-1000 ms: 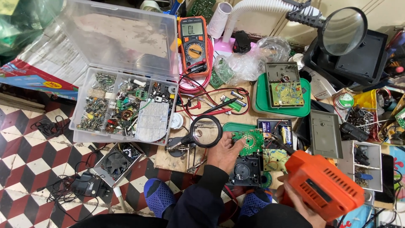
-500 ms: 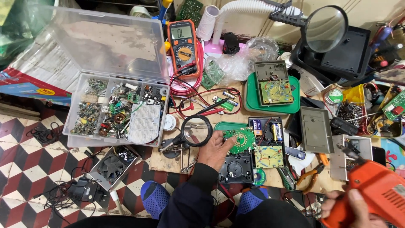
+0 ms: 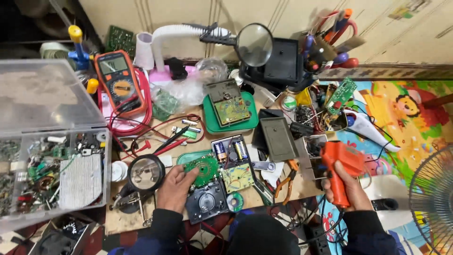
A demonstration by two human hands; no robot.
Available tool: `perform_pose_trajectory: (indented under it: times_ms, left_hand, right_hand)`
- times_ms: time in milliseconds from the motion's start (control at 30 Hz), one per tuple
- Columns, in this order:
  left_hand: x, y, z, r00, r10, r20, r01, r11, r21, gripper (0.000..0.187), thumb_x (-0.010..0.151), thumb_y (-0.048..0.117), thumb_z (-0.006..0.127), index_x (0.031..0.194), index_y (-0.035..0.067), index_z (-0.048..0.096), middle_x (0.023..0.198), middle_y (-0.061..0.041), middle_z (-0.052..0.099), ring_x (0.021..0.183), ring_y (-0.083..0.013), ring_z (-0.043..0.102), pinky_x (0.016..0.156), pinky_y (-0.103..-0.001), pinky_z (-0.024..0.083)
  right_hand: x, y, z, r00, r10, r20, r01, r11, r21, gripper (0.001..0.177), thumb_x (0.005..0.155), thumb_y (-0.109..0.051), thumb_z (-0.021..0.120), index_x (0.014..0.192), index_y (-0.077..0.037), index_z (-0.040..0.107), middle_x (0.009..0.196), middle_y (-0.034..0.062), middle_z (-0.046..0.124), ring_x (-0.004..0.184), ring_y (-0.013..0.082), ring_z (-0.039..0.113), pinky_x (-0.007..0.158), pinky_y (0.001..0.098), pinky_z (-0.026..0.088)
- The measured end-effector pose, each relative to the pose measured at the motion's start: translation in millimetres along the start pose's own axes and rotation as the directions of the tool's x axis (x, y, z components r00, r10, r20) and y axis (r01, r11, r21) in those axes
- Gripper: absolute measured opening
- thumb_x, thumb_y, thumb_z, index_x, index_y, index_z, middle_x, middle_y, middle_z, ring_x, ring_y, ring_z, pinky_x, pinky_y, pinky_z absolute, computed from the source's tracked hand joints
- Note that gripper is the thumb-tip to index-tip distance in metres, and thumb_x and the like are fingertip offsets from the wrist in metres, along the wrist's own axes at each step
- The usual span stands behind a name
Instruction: The person sits on the floor and works on a green circuit board, using a magnifying glass to view the components. They then use an orange heat gun to apply heat to the board and continue manipulating the components with their hands.
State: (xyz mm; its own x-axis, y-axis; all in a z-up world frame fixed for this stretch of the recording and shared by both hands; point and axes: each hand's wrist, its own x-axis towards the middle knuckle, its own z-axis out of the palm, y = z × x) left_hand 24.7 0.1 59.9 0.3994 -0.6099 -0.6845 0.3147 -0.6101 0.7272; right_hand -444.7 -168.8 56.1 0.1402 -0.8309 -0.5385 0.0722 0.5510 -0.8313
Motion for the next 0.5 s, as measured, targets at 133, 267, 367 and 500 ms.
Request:
perform_pose_trajectory:
  times_ms: [133,267,367,500]
  left_hand:
    - [-1,-1,0,0.999,0.001,-0.049,0.004,0.996,0.092,0.090,0.084,0.056,0.077,0.161,0.015,0.057,0.168,-0.012,0.059,0.156,-0.0228,0.058,0.130,-0.039,0.042]
    - [48,-48,5,0.991,0.068,-0.112,-0.064,0.997,0.034,0.088,0.078,0.057,0.082,0.151,0.011,0.067,0.151,-0.012,0.074,0.142,-0.0181,0.069,0.120,-0.030,0.048]
    - [64,-65,9,0.977,0.211,-0.014,-0.210,0.960,-0.183,0.033,0.093,0.034,0.089,0.101,0.014,0.064,0.102,-0.005,0.070,0.102,-0.0127,0.065,0.090,-0.023,0.049]
    - [55,-55,10,0.987,0.158,0.027,-0.154,0.979,-0.132,0.063,0.086,0.048,0.085,0.131,0.010,0.064,0.158,-0.020,0.065,0.149,-0.0222,0.063,0.116,-0.033,0.048]
  right_hand:
    - [36,2,-13,0.987,0.138,0.081,-0.128,0.985,-0.114,0.051,0.109,-0.057,0.067,0.100,-0.006,0.064,0.066,0.0126,0.065,0.039,0.0204,0.053,0.033,0.0324,0.039]
    - [77,16,-46,0.972,0.208,0.109,-0.171,0.945,-0.280,0.045,0.109,-0.055,0.066,0.101,-0.011,0.065,0.063,0.0161,0.063,0.039,0.0221,0.053,0.030,0.0311,0.037]
    - [101,13,-61,0.980,0.183,0.074,-0.153,0.942,-0.299,0.054,0.112,-0.056,0.066,0.096,-0.005,0.061,0.067,0.0175,0.062,0.039,0.0274,0.049,0.031,0.0374,0.032]
    - [126,2,-73,0.955,0.296,-0.004,-0.275,0.882,-0.382,0.060,0.113,-0.059,0.066,0.105,0.000,0.063,0.072,0.0221,0.064,0.044,0.0324,0.052,0.034,0.0435,0.038]
